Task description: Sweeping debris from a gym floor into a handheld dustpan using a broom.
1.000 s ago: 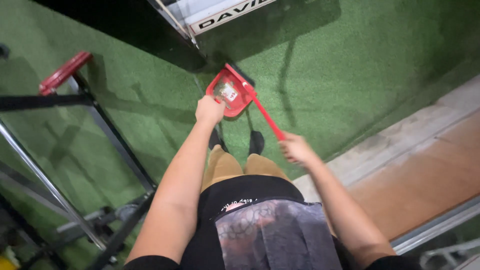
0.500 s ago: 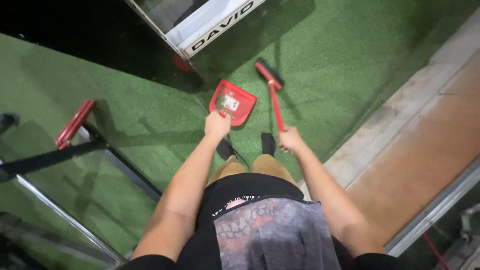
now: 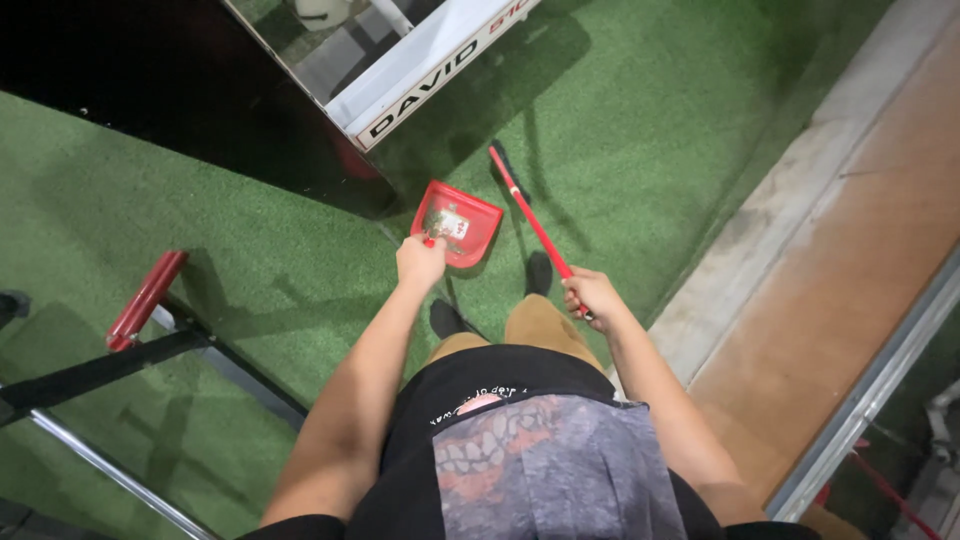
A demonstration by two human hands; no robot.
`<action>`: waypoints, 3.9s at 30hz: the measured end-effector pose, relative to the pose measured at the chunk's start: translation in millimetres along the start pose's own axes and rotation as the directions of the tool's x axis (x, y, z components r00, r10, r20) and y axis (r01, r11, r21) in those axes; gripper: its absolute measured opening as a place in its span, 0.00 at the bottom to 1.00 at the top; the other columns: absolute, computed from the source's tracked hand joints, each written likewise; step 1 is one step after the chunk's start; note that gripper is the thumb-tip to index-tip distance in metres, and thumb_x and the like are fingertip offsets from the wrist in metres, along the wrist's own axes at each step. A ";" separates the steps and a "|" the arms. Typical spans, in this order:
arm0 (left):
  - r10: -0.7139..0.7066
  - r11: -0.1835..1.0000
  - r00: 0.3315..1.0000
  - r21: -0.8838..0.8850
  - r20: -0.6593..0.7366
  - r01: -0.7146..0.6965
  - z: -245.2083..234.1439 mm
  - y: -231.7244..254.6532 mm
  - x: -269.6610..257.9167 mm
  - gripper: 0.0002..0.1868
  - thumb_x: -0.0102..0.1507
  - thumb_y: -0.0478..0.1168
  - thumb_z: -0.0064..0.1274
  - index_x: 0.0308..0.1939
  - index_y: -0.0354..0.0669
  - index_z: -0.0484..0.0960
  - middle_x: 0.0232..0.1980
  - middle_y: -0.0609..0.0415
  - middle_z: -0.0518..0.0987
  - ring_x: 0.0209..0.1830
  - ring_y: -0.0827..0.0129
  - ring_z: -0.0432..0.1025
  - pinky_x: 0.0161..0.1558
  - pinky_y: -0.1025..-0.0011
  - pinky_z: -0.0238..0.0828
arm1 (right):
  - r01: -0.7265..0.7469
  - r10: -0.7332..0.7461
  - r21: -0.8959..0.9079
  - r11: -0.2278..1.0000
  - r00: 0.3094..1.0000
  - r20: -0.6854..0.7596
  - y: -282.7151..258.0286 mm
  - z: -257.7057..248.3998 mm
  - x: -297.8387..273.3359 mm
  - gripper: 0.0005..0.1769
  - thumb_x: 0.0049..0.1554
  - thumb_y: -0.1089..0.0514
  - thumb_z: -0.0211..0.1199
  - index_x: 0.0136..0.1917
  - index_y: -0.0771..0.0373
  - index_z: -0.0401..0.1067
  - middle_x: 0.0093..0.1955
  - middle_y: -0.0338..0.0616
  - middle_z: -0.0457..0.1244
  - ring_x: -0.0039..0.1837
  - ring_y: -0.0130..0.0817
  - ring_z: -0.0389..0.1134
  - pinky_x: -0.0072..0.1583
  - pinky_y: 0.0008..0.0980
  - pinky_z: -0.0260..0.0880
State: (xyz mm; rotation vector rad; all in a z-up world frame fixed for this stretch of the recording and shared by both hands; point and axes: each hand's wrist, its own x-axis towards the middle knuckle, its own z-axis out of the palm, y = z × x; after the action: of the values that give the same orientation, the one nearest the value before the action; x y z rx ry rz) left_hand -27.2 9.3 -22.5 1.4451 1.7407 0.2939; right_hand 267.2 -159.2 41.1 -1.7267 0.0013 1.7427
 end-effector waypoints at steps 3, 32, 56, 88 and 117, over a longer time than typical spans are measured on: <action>-0.001 1.000 1.000 -0.024 -0.002 0.001 -6.8 18.0 3.3 0.24 0.58 0.51 0.59 0.50 0.37 0.85 0.45 0.35 0.84 0.49 0.46 0.79 0.53 0.56 0.75 | 0.053 -0.055 -0.056 0.997 0.998 -0.026 -26.1 -7.4 1.3 0.15 0.59 0.63 0.55 0.61 0.60 0.68 0.29 0.33 0.54 0.25 0.21 0.51 0.27 0.25 0.49; -0.367 0.925 0.920 0.045 -0.140 0.377 51.8 169.8 79.5 0.22 0.59 0.52 0.57 0.51 0.45 0.86 0.50 0.41 0.83 0.52 0.48 0.78 0.54 0.55 0.75 | 0.068 0.036 -0.595 0.801 0.986 0.161 -230.4 -109.7 142.2 0.25 0.58 0.62 0.54 0.68 0.59 0.68 0.26 0.32 0.53 0.24 0.25 0.53 0.26 0.30 0.51; -0.449 0.890 0.880 0.012 -0.152 0.456 39.5 187.6 91.3 0.21 0.59 0.54 0.58 0.51 0.48 0.86 0.49 0.42 0.84 0.52 0.50 0.79 0.54 0.56 0.75 | 0.241 -0.043 -0.804 0.544 0.965 0.260 -219.8 -60.0 144.5 0.27 0.57 0.63 0.52 0.70 0.59 0.62 0.27 0.40 0.59 0.25 0.33 0.59 0.29 0.36 0.59; -0.379 0.925 0.923 -0.011 -0.072 0.379 20.1 121.1 91.1 0.23 0.59 0.54 0.57 0.47 0.40 0.86 0.50 0.37 0.83 0.51 0.44 0.78 0.54 0.53 0.76 | 0.082 0.112 -0.664 0.743 0.963 0.245 -170.8 -14.4 78.3 0.32 0.58 0.62 0.51 0.76 0.51 0.59 0.25 0.33 0.49 0.23 0.26 0.48 0.25 0.31 0.48; 0.139 0.977 0.955 0.118 0.264 -0.175 3.9 -18.9 -9.4 0.23 0.54 0.50 0.59 0.46 0.38 0.86 0.44 0.36 0.84 0.48 0.47 0.80 0.54 0.56 0.77 | -0.044 0.075 -0.406 0.913 0.995 0.061 28.8 53.4 -37.7 0.20 0.56 0.64 0.55 0.61 0.57 0.69 0.28 0.32 0.53 0.24 0.22 0.50 0.25 0.26 0.46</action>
State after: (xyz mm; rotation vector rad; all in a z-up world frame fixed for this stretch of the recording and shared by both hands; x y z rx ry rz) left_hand -37.7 -6.2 -32.9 1.6494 1.4656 0.0648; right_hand 202.9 -174.5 68.2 -1.9630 -0.3691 1.9547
